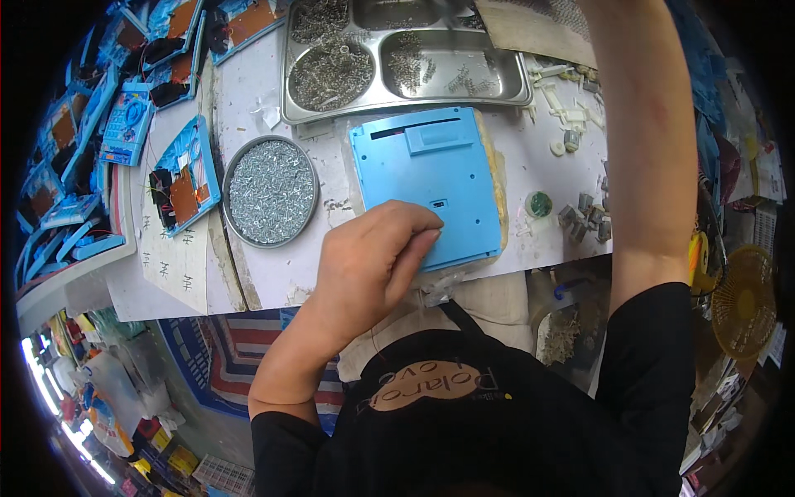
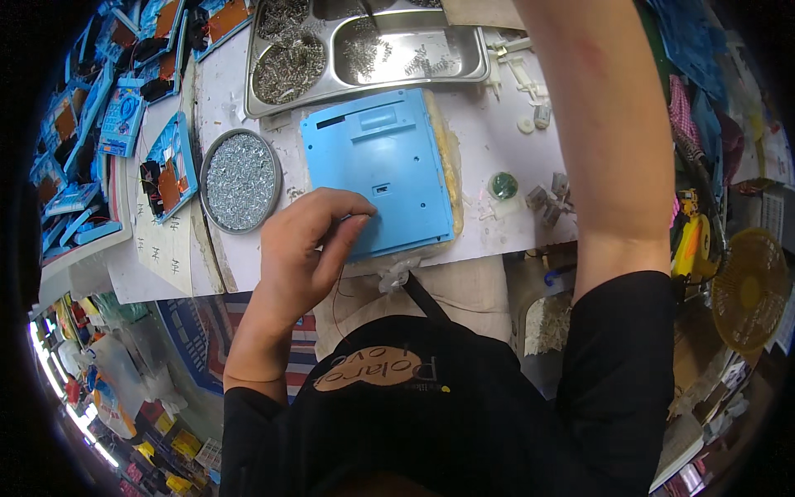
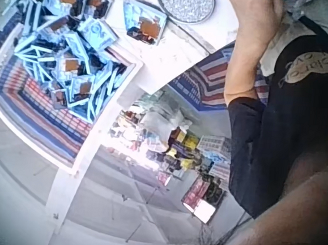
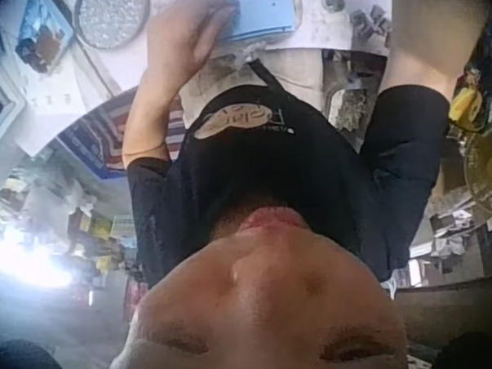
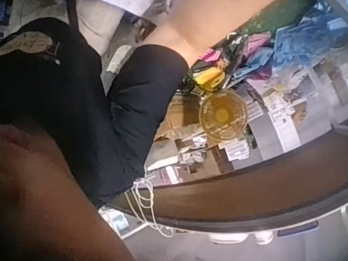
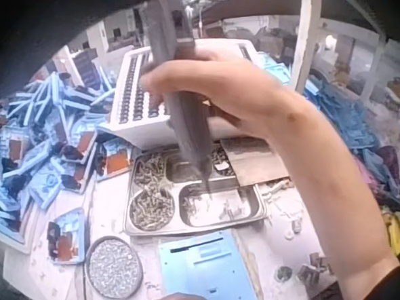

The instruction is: Assemble internal components of a blue plastic electronic housing including installing a motor and soldering wires.

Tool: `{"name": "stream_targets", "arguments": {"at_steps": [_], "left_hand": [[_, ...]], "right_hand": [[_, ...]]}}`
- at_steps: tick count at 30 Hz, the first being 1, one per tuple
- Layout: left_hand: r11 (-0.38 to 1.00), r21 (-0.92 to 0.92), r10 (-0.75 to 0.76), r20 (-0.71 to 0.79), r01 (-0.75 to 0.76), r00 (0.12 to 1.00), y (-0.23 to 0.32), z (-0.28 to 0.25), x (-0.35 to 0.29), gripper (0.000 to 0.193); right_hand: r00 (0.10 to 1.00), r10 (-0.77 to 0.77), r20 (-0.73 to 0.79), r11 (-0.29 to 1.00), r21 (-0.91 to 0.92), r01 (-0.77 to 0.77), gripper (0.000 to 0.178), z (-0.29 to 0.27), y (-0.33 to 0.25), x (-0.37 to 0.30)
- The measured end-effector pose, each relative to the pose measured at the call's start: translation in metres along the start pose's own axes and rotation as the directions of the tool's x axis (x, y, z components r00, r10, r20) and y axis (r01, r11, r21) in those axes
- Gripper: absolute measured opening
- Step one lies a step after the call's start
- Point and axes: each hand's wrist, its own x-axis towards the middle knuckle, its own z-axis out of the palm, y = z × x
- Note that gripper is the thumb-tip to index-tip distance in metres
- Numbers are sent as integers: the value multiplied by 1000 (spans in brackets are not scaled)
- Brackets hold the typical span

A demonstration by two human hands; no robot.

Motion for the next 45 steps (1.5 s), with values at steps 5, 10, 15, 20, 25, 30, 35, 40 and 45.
{"name": "stream_targets", "arguments": {"at_steps": [5,10,15,20,25,30,35,40,45], "left_hand": [[979,-73,-186,76,192,980,5,-2,-12,13],[997,47,72,-80,-69,994,-12,14,-9,15],[976,188,115,-35,-107,993,-9,12,-1,15],[968,225,128,-61,-111,990,-7,18,4,11],[954,261,152,15,-151,988,-3,30,8,15],[909,357,207,62,-216,976,-4,45,13,16],[888,394,241,41,-237,970,-7,46,8,21],[931,319,201,-48,-176,978,4,28,-2,20],[918,-320,-237,31,234,971,30,26,-22,19]], "right_hand": [[974,-172,-146,949,242,204,27,49,67,-89],[922,-169,-348,948,199,248,40,98,91,-143],[921,-146,-362,970,132,205,40,108,98,-142],[930,-125,-346,973,142,184,40,110,95,-144],[928,-142,-346,939,249,237,40,98,75,-154],[935,-133,-329,932,280,231,38,84,60,-167],[932,-149,-330,932,269,244,38,82,58,-170],[936,-170,-310,924,279,260,37,82,57,-173],[913,-322,-252,864,315,392,35,79,54,-177]]}}
